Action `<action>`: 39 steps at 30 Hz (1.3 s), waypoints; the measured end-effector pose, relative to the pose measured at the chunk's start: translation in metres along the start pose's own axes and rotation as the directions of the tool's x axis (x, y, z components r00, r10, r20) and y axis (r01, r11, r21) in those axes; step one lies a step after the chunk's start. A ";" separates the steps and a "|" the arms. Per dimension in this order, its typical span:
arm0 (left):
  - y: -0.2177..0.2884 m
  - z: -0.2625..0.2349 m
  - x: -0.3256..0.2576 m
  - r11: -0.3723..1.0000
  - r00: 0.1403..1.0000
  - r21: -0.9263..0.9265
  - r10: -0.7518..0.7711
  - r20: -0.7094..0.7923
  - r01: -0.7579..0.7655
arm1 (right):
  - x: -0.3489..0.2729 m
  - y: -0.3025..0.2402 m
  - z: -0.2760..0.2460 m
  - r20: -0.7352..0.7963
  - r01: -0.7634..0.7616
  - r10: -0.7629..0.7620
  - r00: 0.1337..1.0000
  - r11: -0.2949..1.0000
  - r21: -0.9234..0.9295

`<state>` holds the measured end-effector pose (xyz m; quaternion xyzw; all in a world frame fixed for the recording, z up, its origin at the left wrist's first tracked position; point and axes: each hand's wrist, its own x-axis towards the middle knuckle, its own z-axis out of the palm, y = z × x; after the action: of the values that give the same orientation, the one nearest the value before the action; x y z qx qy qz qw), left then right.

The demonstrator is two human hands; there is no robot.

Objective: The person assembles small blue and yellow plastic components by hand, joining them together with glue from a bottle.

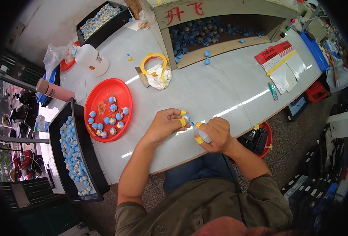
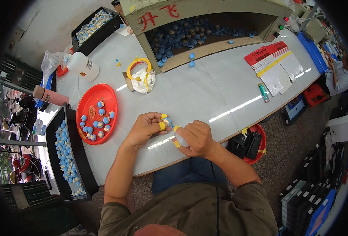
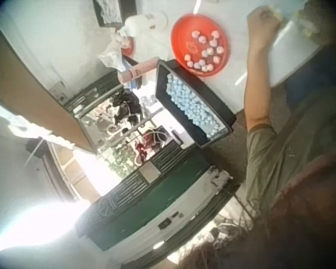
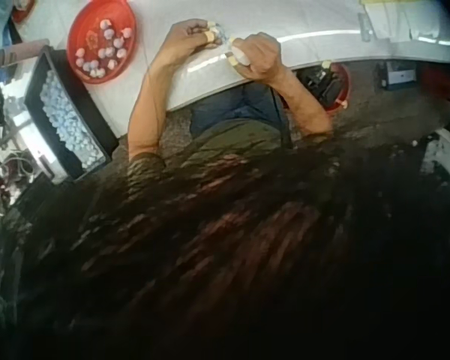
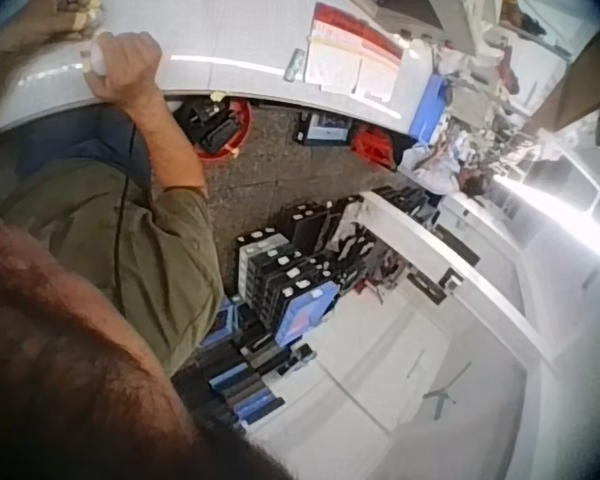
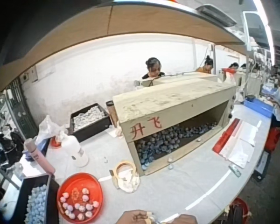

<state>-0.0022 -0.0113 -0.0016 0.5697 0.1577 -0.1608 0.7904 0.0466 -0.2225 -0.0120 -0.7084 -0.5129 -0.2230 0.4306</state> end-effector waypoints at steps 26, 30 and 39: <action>0.000 0.001 0.000 0.998 1.000 0.054 0.012 0.027 -0.013 | 0.000 0.002 0.000 -0.027 -0.008 0.009 1.000 0.999 0.035; -0.001 0.000 0.000 0.999 1.000 0.049 0.016 0.016 -0.017 | -0.001 0.002 0.000 -0.015 -0.011 0.012 1.000 0.999 0.047; 0.001 0.002 -0.001 0.999 1.000 0.048 0.004 0.009 -0.004 | 0.001 0.003 0.002 -0.042 -0.020 0.021 0.999 0.999 0.032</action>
<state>-0.0026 -0.0128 0.0005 0.5880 0.1491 -0.1654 0.7776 0.0496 -0.2200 -0.0134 -0.7018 -0.4998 -0.2256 0.4547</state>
